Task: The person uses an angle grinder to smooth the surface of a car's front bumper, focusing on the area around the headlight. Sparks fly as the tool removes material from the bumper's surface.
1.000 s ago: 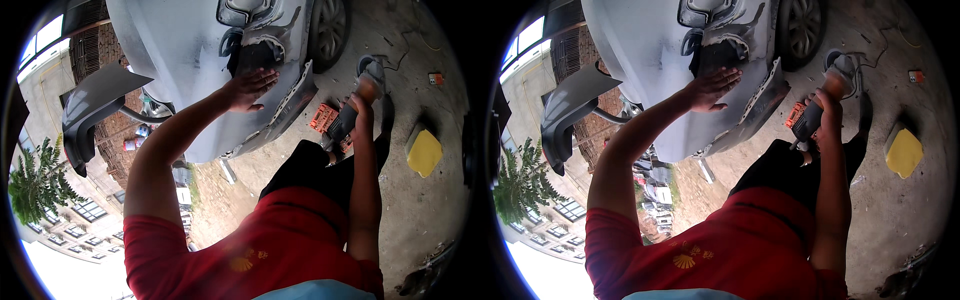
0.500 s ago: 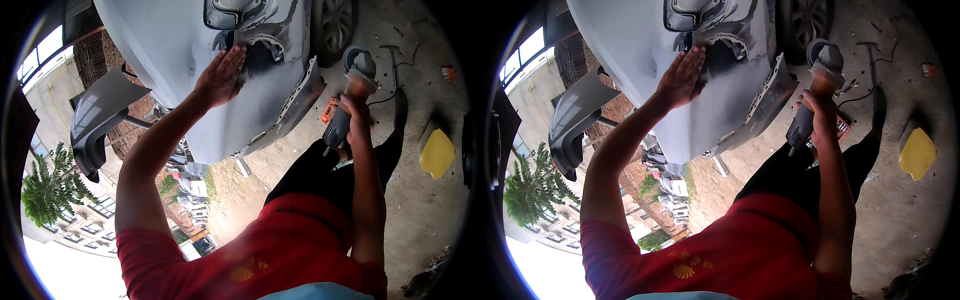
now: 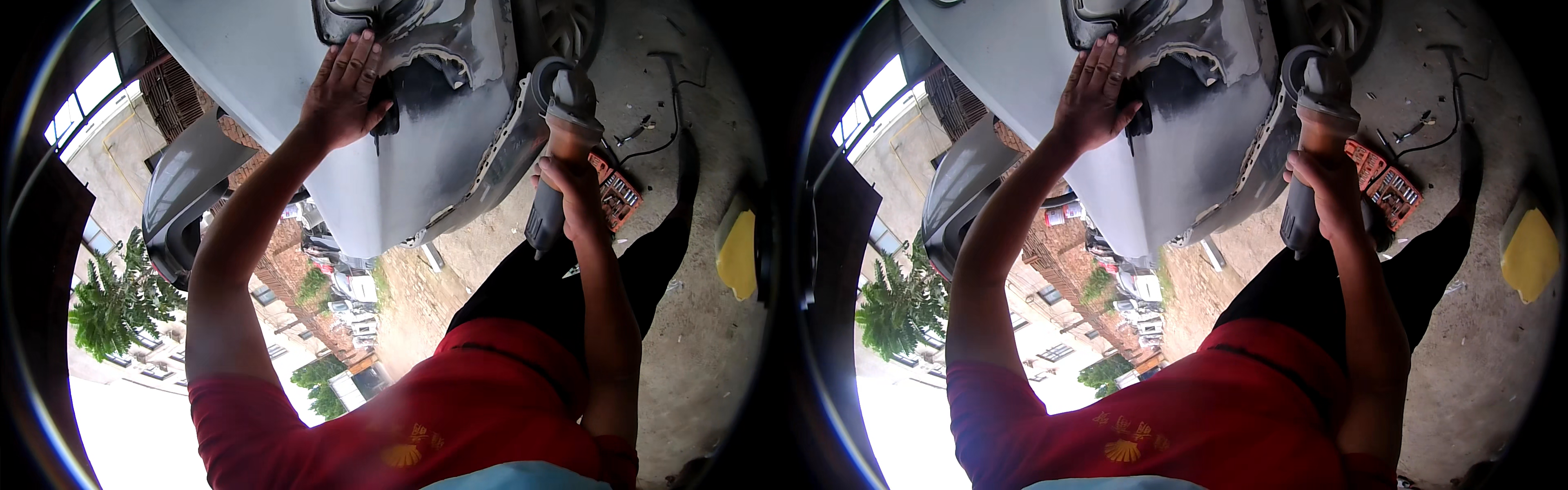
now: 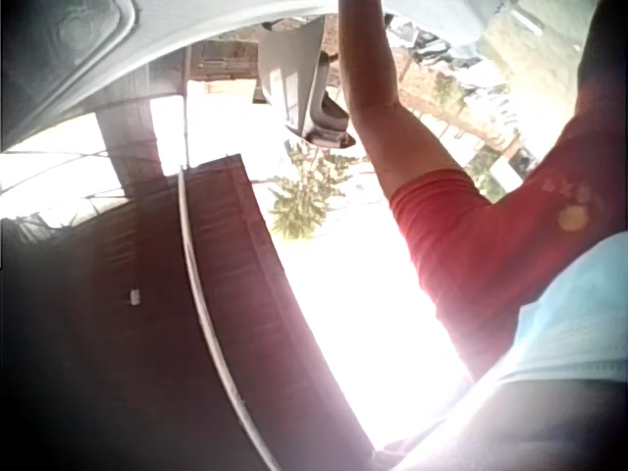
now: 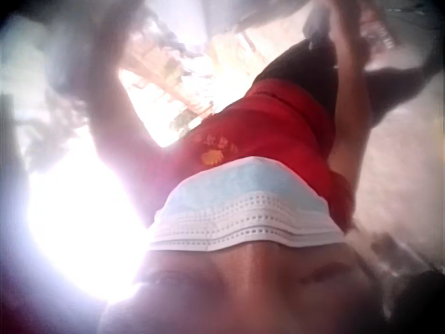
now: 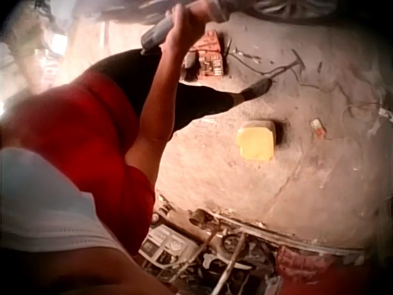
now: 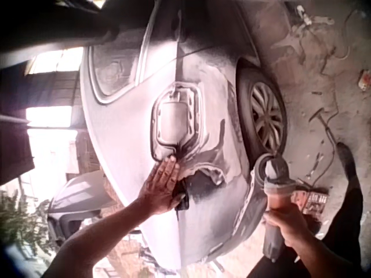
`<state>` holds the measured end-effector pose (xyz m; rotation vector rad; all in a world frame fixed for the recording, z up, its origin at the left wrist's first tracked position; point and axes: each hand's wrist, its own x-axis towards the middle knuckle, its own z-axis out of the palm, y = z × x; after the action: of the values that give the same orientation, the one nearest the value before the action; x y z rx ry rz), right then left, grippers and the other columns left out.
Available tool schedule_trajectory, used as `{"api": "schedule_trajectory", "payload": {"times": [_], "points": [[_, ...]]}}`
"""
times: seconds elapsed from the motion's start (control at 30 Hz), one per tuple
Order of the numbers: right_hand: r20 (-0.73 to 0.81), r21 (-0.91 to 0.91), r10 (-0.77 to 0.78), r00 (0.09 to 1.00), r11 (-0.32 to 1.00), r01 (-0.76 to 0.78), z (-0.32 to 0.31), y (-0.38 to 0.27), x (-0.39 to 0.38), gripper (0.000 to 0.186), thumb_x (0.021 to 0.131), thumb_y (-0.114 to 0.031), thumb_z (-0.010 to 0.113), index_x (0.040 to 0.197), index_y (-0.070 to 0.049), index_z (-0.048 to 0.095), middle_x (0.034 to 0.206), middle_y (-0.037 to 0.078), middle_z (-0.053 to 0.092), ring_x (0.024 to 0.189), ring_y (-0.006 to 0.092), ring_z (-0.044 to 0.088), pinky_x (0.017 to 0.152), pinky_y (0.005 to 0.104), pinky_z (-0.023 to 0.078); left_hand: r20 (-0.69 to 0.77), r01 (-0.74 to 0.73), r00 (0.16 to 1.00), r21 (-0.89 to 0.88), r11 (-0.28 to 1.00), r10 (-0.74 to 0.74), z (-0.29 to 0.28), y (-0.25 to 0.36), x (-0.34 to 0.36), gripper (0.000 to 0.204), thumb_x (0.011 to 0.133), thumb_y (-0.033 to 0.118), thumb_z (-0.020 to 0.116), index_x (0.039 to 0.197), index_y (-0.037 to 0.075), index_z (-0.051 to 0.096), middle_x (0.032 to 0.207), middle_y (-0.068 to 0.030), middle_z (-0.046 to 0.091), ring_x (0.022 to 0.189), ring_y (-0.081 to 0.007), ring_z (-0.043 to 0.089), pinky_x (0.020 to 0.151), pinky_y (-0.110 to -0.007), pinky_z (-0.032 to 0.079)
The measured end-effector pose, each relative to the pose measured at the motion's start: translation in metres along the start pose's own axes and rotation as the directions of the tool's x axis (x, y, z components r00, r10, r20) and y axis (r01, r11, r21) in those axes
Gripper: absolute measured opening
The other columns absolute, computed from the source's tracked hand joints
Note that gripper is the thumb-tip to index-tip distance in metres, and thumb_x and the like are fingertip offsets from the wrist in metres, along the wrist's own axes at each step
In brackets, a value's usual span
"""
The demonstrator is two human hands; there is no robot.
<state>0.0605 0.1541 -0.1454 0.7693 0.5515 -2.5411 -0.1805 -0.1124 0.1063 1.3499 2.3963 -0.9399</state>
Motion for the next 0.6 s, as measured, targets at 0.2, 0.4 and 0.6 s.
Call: {"api": "schedule_trajectory", "payload": {"times": [0.2, 0.4, 0.6], "points": [[0.038, -0.101, -0.009, 0.999, 0.995, 0.013, 0.001, 0.005, -0.003, 0.027, 0.096, -0.020, 0.084, 0.113, -0.003, 0.072, 0.097, 0.004, 0.073, 0.090, 0.0147, 0.074, 0.085, 0.0353, 0.062, 0.422, -0.025, 0.906, -0.042, 0.999, 0.040, 0.019, 0.095, -0.099, 0.095, 0.101, 0.055, 0.069, 0.172, -0.002, 0.041, 0.185, -0.0186, 0.027, 0.174, -0.0317, 0.021, 0.141, -0.053, 0.010], [0.121, -0.389, -0.054, 0.991, 0.916, 0.097, 0.045, 0.010, 0.002, 0.025, 0.094, -0.017, 0.085, 0.107, -0.001, 0.071, 0.088, 0.003, 0.074, 0.080, 0.0124, 0.072, 0.076, 0.0317, 0.058, 0.555, 0.564, 0.825, -0.797, 0.215, -0.105, -0.025, 0.240, -0.095, 0.081, 0.101, 0.028, 0.083, 0.169, 0.002, 0.047, 0.170, -0.0238, 0.052, 0.158, -0.0415, 0.050, 0.131, -0.048, 0.040], [0.199, -0.533, -0.161, 0.967, 0.810, 0.245, 0.110, 0.022, 0.006, 0.046, 0.090, -0.029, 0.088, 0.118, 0.002, 0.070, 0.096, 0.010, 0.077, 0.086, 0.0195, 0.073, 0.082, 0.0386, 0.059, 0.656, 0.496, 0.632, -0.752, -0.435, -0.413, -0.005, 0.299, -0.052, 0.081, 0.095, 0.012, 0.086, 0.161, -0.002, 0.040, 0.131, -0.0170, 0.070, 0.124, -0.0251, 0.073, 0.104, -0.040, 0.060]]}}
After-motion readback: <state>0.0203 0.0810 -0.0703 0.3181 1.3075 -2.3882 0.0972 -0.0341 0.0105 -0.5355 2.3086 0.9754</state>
